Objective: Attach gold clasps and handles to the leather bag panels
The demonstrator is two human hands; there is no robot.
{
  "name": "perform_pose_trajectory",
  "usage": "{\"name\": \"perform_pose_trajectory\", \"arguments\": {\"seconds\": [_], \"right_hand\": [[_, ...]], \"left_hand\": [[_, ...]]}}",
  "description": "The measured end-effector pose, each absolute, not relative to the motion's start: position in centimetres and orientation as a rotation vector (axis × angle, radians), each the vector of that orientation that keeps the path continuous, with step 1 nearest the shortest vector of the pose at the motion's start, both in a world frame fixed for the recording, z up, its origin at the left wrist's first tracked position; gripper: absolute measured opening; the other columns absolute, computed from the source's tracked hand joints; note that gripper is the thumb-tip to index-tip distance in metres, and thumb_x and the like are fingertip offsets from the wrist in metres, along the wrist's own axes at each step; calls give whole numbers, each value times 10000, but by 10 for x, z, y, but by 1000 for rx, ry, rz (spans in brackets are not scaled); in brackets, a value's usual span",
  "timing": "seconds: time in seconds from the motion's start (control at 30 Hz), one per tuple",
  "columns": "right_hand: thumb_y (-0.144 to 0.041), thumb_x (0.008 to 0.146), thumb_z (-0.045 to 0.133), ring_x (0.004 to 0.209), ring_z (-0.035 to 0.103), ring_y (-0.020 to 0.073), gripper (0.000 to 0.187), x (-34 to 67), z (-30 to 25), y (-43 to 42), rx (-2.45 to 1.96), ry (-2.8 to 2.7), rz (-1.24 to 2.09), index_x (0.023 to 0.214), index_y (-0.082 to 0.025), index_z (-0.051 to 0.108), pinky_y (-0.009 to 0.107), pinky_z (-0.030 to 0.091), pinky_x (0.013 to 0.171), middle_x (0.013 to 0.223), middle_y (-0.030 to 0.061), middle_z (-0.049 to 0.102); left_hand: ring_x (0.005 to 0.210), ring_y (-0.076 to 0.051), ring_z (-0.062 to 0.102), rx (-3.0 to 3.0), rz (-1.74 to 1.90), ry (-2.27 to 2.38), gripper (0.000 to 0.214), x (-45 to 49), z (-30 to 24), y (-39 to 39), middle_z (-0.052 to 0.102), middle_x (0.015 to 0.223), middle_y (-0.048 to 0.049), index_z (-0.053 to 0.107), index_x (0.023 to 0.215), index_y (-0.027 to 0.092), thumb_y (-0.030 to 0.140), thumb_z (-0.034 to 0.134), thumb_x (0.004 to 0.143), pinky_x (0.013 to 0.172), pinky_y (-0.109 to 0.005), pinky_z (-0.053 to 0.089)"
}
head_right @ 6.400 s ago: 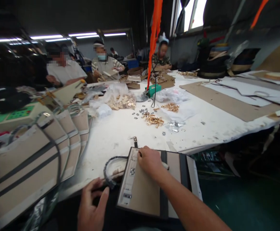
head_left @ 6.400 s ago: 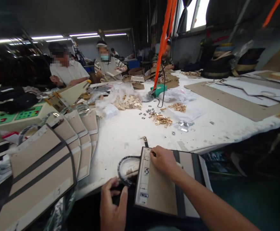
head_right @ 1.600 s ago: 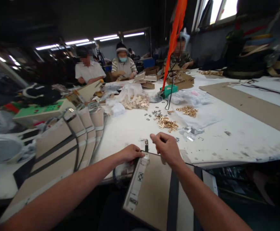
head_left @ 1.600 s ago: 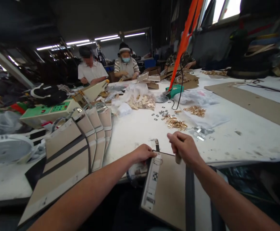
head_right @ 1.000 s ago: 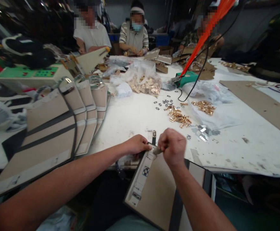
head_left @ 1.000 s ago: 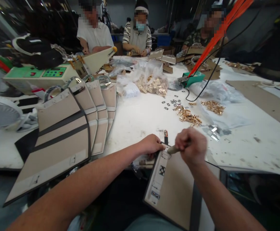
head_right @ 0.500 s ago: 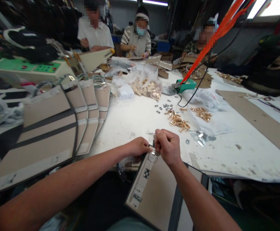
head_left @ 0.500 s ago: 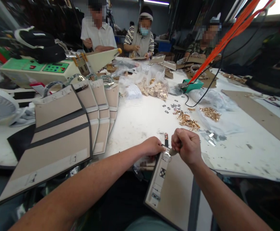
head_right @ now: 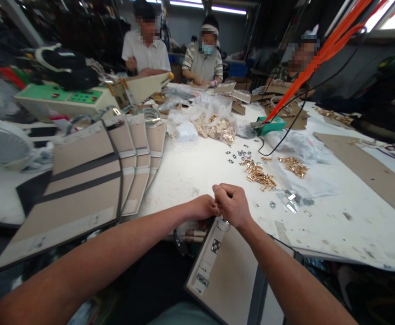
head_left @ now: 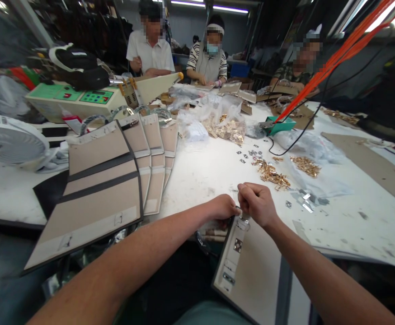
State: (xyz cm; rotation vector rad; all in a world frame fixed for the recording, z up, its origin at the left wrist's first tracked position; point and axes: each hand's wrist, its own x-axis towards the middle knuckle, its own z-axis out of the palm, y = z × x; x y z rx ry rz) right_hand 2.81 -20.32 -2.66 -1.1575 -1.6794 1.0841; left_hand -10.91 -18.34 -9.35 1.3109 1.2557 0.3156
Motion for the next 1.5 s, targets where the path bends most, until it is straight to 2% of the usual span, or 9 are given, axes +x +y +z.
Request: {"name": "perform_pose_trajectory", "arguments": {"seconds": [0.13, 0.3, 0.5, 0.87, 1.0, 1.17, 1.27, 1.33, 1.5], "right_hand": [[-514, 961, 599, 385, 401, 108, 519, 40, -27, -209, -992, -1411, 1100, 540, -224, 511, 264, 329, 417, 445, -33, 463], [-508, 980, 563, 407, 418, 113, 530, 44, -41, -220, -933, -1359, 1072, 535, -228, 499, 266, 359, 447, 453, -25, 471], [-535, 990, 542, 429, 437, 123, 545, 53, -35, -227, -854, -1315, 1017, 540, -232, 489, 272, 374, 477, 467, -25, 467], [-658, 947, 489, 515, 390, 132, 602, 44, -46, -234, -1027, -1451, 914, 538, -232, 371, 287, 317, 540, 500, -37, 382], [-631, 940, 479, 585, 407, 133, 563, 67, -38, -249, -1127, -1526, 851, 570, -218, 383, 279, 315, 585, 551, -38, 382], [-473, 913, 543, 774, 619, 204, 323, 133, -60, -274, -1496, -1598, 570, 780, -203, 661, 313, 448, 742, 784, 31, 677], [-449, 876, 599, 1066, 671, 276, 348, 172, -82, -288, -1609, -1647, 473, 1090, -216, 745, 367, 481, 970, 1124, 103, 738], [-468, 875, 617, 1157, 656, 293, 428, 192, -91, -295, -1605, -1689, 499, 1205, -220, 732, 383, 464, 1050, 1221, 119, 720], [-456, 882, 642, 1067, 669, 271, 364, 226, -77, -311, -1543, -1758, 569, 1143, -229, 755, 369, 501, 994, 1130, 93, 730]], "left_hand": [[425, -186, 594, 1386, 224, 1241, 330, -113, -88, -189, 561, 456, -7, 586, 607, 167, 327, 659, 886, 478, -281, 483], [395, -157, 576, 1424, 220, 1265, 306, -111, -87, -190, 524, 430, 29, 582, 636, 175, 349, 650, 878, 438, -235, 435], [393, -169, 559, 1400, 233, 1307, 278, -110, -84, -192, 531, 455, 30, 596, 669, 177, 367, 648, 865, 440, -267, 437], [514, -81, 228, 1656, 394, 1413, 428, -114, -83, -196, 244, 465, 82, 378, 500, 196, 305, 706, 752, 518, -281, 182], [533, -100, 334, 1695, 378, 1362, 316, -108, -79, -202, 373, 496, 70, 492, 559, 191, 354, 713, 714, 546, -265, 267], [707, -190, 600, 1859, 367, 1375, 241, -95, -53, -223, 683, 738, 1, 702, 814, 165, 384, 716, 715, 655, -281, 411], [806, -220, 650, 2123, 384, 1481, 226, -80, -25, -237, 729, 827, -15, 718, 854, 189, 397, 682, 772, 692, -286, 402], [828, -222, 658, 2284, 385, 1529, 214, -67, -7, -245, 733, 850, -17, 704, 855, 207, 411, 658, 807, 699, -289, 385], [815, -224, 672, 2523, 337, 1488, 260, -44, 28, -266, 727, 820, -15, 636, 809, 233, 487, 636, 865, 686, -297, 347]]}}
